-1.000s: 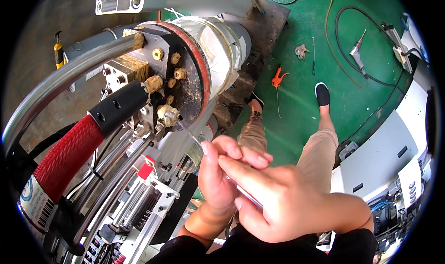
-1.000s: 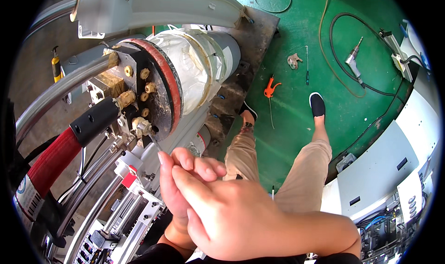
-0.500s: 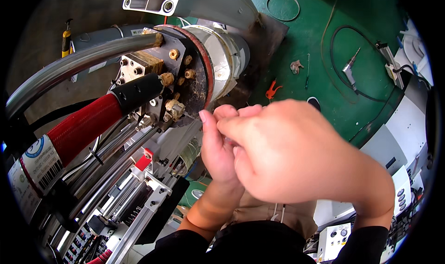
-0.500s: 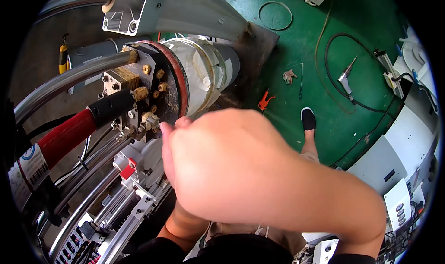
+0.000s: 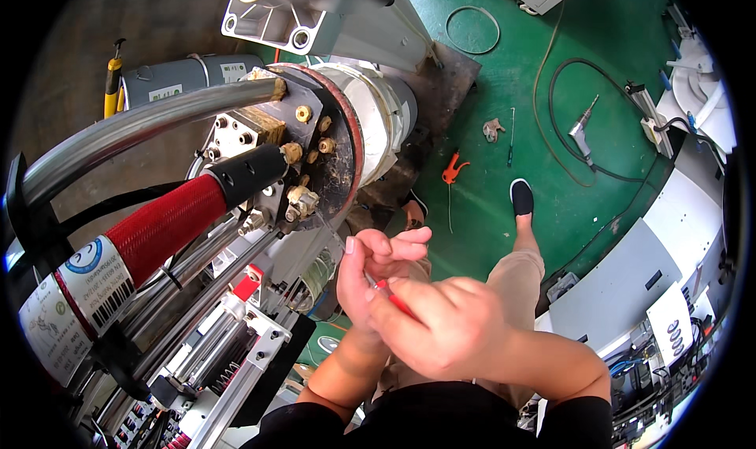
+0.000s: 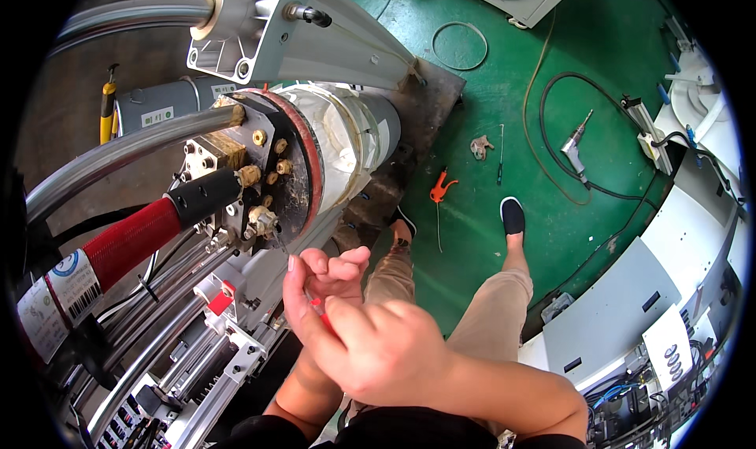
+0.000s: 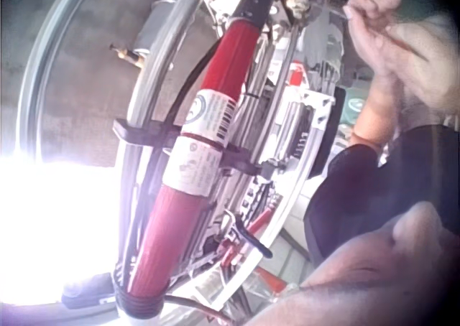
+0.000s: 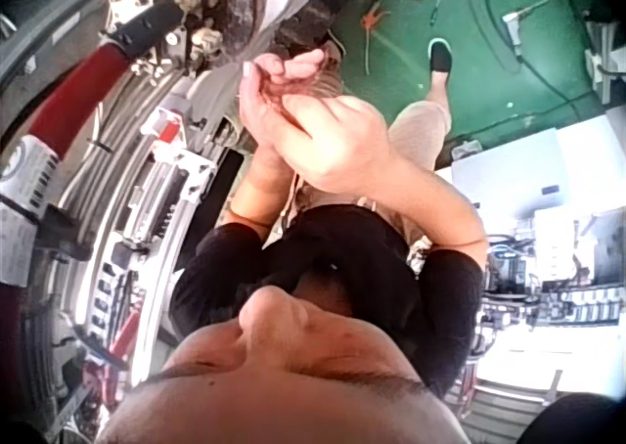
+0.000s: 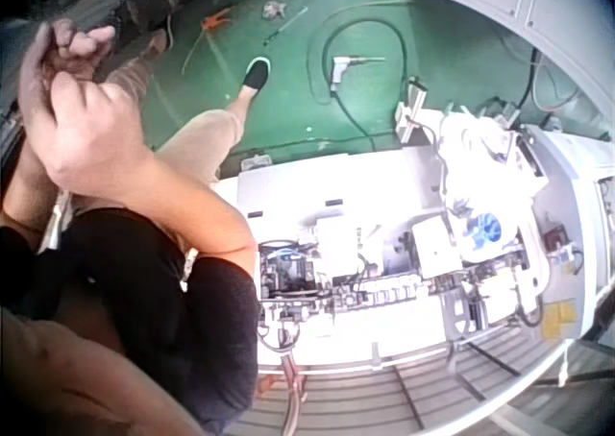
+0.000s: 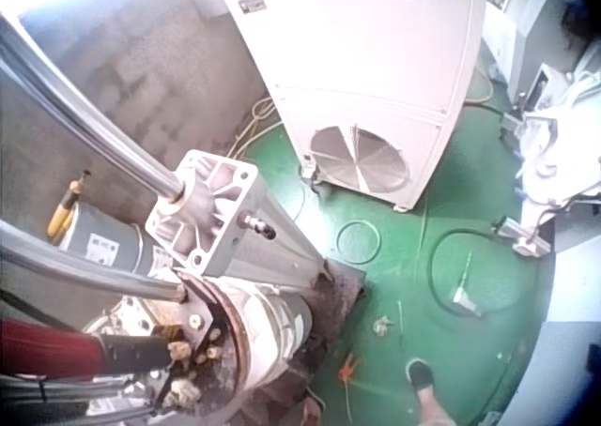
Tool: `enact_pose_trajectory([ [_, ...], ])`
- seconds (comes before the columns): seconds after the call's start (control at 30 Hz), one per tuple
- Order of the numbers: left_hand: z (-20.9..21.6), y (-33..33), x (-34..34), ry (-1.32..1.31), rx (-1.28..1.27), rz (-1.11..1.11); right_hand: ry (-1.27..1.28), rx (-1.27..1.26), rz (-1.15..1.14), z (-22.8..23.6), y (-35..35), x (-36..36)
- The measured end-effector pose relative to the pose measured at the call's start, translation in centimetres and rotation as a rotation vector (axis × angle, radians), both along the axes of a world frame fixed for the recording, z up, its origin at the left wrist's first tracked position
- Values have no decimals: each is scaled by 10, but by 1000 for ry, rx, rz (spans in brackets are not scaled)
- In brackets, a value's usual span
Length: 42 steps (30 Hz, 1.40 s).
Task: The person connects an air hose to a pneumatic drill and uses the drill to tighten components on the top of an industrial machine before using a small rod to adjust a valve assembly.
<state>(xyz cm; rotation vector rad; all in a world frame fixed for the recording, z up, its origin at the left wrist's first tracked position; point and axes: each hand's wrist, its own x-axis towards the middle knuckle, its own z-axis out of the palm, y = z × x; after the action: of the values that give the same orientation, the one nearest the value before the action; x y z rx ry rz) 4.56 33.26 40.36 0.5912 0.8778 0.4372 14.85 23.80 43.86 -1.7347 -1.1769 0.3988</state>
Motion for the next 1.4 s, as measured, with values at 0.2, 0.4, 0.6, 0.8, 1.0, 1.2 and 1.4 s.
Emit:
enact_pose_trajectory([
  [0.2, 26, 1, 31, 63, -22, -14, -79, 91, 57, -4, 23, 23],
  [0.4, 24, 8, 13, -9, -148, -65, -86, -27, 138, 15, 29, 37],
  [0.6, 38, -17, -23, -44, 41, 28, -470, 45, 78, 28, 44, -15],
  [0.8, 39, 6, -33, 2, 87, 87, -230, -17, 128, 64, 85, 6],
  [1.0, 22, 17, -38, 158, -97, -67, 4, -122, 205, -11, 65, 33],
  [1.2, 21, -1, -74, 253, -53, -451, 661, -145, -161, -27, -34, 36],
  [1.4, -19, 0, -28, 196, 34, -133, 1350, -130, -280, -52, -51, -30],
])
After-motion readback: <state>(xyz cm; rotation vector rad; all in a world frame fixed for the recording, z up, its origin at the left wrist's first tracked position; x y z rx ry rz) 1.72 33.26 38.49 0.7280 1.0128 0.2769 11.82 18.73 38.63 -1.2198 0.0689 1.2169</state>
